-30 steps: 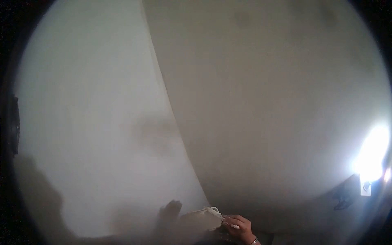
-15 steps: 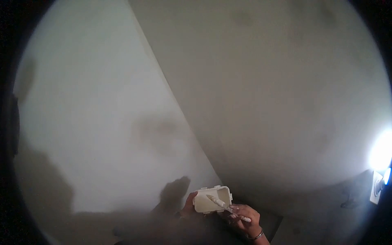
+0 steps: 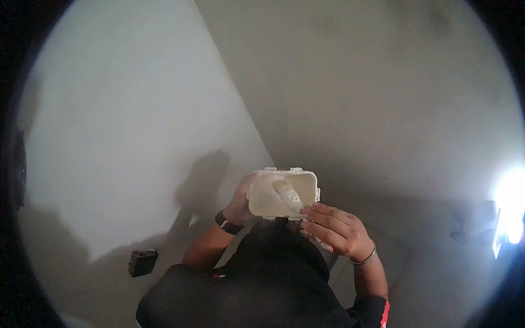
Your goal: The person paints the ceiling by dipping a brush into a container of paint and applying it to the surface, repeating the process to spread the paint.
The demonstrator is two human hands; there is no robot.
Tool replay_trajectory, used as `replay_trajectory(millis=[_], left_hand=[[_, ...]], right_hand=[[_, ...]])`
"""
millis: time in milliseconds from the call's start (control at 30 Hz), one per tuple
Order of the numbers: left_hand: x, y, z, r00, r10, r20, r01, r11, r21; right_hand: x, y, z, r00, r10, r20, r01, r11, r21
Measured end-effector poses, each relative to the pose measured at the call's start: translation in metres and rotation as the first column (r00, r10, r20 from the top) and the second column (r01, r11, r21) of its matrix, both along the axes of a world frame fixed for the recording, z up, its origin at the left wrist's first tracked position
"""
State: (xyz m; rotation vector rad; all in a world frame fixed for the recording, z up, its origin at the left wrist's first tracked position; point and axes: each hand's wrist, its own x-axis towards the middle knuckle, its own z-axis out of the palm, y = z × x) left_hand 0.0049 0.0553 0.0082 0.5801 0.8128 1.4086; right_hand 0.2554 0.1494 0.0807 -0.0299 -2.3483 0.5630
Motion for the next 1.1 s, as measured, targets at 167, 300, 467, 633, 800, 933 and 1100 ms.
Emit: replay_trajectory(millis=[167,300,467,633,800,933,1100], left_hand=[[-0.001,-0.005,0.013,0.996,-0.002,0.093,0.005,1.000,-0.029],[-0.001,-0.007,0.007,0.995,-0.002,0.103,0.001,1.000,0.002],[-0.003,-0.010,0.001,0.993,0.005,0.116,0.000,0.999,-0.038],[0.011,-0.019,0.014,0.974,0.086,0.209,-0.071,0.994,-0.079],[0.027,-0.025,0.016,0.945,0.192,0.265,-0.150,0.974,-0.173],[0.029,-0.022,0.009,0.939,0.170,0.299,-0.138,0.983,-0.124],[0.023,-0.026,0.008,0.963,0.114,0.245,-0.093,0.991,-0.094]], right_hand=[[-0.021,0.014,0.029,0.978,0.131,0.161,-0.148,0.984,0.098],[-0.027,0.012,0.030,0.965,0.163,0.207,-0.195,0.969,0.149],[-0.017,0.014,0.010,0.977,0.171,0.126,-0.177,0.984,0.037],[-0.007,-0.015,-0.034,0.828,-0.509,-0.236,0.087,0.532,-0.842],[0.001,-0.033,-0.048,0.718,-0.693,-0.065,-0.081,0.010,-0.997],[0.009,-0.035,-0.063,0.682,-0.725,-0.097,-0.192,-0.050,-0.980],[0.004,-0.045,-0.055,0.658,-0.734,-0.168,-0.078,0.156,-0.985]])
